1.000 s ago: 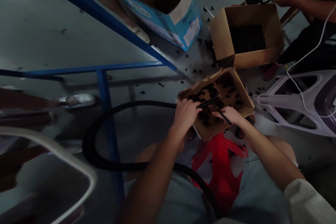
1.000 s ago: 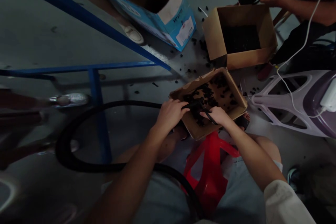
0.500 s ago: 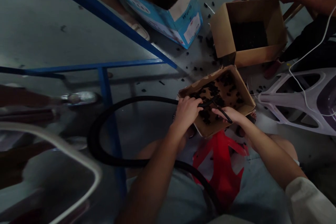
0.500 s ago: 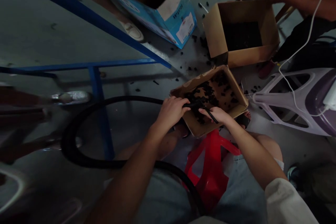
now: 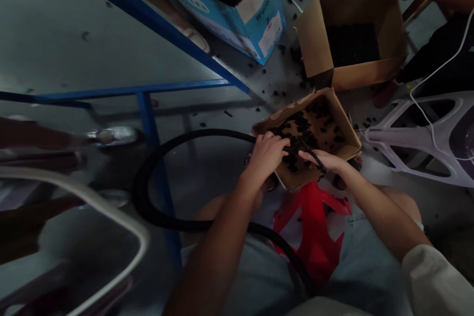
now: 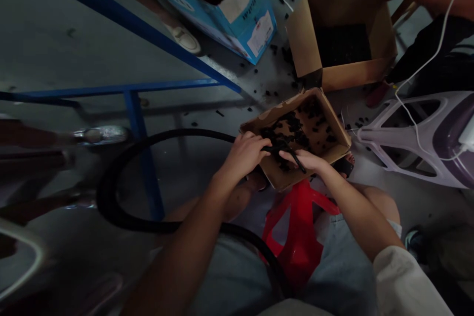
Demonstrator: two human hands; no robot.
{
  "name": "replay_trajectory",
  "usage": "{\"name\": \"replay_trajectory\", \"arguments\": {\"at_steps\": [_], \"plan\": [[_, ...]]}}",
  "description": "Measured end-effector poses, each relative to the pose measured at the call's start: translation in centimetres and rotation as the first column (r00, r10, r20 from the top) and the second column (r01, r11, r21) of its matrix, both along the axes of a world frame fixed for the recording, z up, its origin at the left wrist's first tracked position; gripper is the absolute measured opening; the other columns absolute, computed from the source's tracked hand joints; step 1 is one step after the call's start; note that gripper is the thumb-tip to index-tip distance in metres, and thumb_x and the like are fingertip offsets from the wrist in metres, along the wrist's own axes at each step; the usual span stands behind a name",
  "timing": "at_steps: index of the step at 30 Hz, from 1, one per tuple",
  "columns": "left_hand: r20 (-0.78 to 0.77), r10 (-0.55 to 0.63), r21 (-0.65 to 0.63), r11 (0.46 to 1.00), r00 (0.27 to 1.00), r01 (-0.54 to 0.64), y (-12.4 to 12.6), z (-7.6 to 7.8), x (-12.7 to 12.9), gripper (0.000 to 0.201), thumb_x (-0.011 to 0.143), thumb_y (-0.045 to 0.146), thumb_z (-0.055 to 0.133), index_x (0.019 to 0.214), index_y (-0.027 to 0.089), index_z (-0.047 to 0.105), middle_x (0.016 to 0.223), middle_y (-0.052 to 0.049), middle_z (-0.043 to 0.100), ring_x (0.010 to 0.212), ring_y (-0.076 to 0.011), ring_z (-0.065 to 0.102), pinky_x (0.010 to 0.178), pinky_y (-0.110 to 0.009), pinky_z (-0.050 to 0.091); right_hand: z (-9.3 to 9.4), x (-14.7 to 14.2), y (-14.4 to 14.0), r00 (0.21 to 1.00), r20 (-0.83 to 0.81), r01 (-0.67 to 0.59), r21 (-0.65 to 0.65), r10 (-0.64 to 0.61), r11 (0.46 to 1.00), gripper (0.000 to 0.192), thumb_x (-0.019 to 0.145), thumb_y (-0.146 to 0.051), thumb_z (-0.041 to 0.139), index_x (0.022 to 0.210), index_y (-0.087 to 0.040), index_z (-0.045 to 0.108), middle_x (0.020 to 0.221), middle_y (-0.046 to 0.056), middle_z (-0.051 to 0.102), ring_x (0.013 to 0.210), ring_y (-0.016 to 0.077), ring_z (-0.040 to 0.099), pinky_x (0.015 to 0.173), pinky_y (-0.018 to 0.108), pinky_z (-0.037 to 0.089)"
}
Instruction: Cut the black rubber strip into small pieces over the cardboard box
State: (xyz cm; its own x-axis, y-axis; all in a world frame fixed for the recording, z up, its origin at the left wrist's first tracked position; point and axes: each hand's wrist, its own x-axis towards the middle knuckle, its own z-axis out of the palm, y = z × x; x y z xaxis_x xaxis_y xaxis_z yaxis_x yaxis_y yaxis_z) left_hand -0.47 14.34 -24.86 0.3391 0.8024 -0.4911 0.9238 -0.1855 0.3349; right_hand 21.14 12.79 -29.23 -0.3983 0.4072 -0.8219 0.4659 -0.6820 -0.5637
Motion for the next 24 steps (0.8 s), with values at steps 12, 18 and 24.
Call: {"name": "replay_trajectory", "arguments": {"at_steps": [12,18,24], "plan": [[-0.037,0.064,-0.039,0.997,0.997,-0.065,0.0,0.0,-0.3,0.018,0.094,0.024,0.064,0.109,0.024,0.073,0.109,-0.010,0.074,0.114,-0.0329,0.053,0.095,-0.043,0.038,1.2,-1.0,-0.2,0.995,0.093,0.030,-0.105,-0.021,0.994,0.057,0.080,-0.072,0.071,0.071,-0.016,0.062,0.052,-0.002,0.057,0.045,0.0115,0.056,0.039,0.020,0.042],[-0.051,0.034,0.002,0.999,0.998,-0.034,-0.2,-0.3,-0.1,0.020,0.092,0.027,0.067,0.112,0.023,0.072,0.110,-0.008,0.075,0.111,-0.0314,0.055,0.093,-0.041,0.040,0.4,-0.6,0.0,0.989,0.108,0.109,-0.050,-0.103,0.993,0.057,0.078,-0.070,0.075,0.072,-0.015,0.063,0.058,0.001,0.061,0.043,0.0101,0.055,0.038,0.019,0.041],[-0.001,0.041,-0.051,0.998,0.999,-0.041,-0.3,0.2,0.6,0.024,0.094,0.033,0.067,0.116,0.023,0.073,0.112,-0.008,0.076,0.110,-0.0293,0.061,0.094,-0.040,0.043,-0.9,-0.8,-0.6,0.959,0.047,0.276,0.044,-0.278,0.960,0.057,0.083,-0.071,0.067,0.078,-0.015,0.064,0.067,0.003,0.065,0.049,0.0129,0.061,0.043,0.022,0.045]]}}
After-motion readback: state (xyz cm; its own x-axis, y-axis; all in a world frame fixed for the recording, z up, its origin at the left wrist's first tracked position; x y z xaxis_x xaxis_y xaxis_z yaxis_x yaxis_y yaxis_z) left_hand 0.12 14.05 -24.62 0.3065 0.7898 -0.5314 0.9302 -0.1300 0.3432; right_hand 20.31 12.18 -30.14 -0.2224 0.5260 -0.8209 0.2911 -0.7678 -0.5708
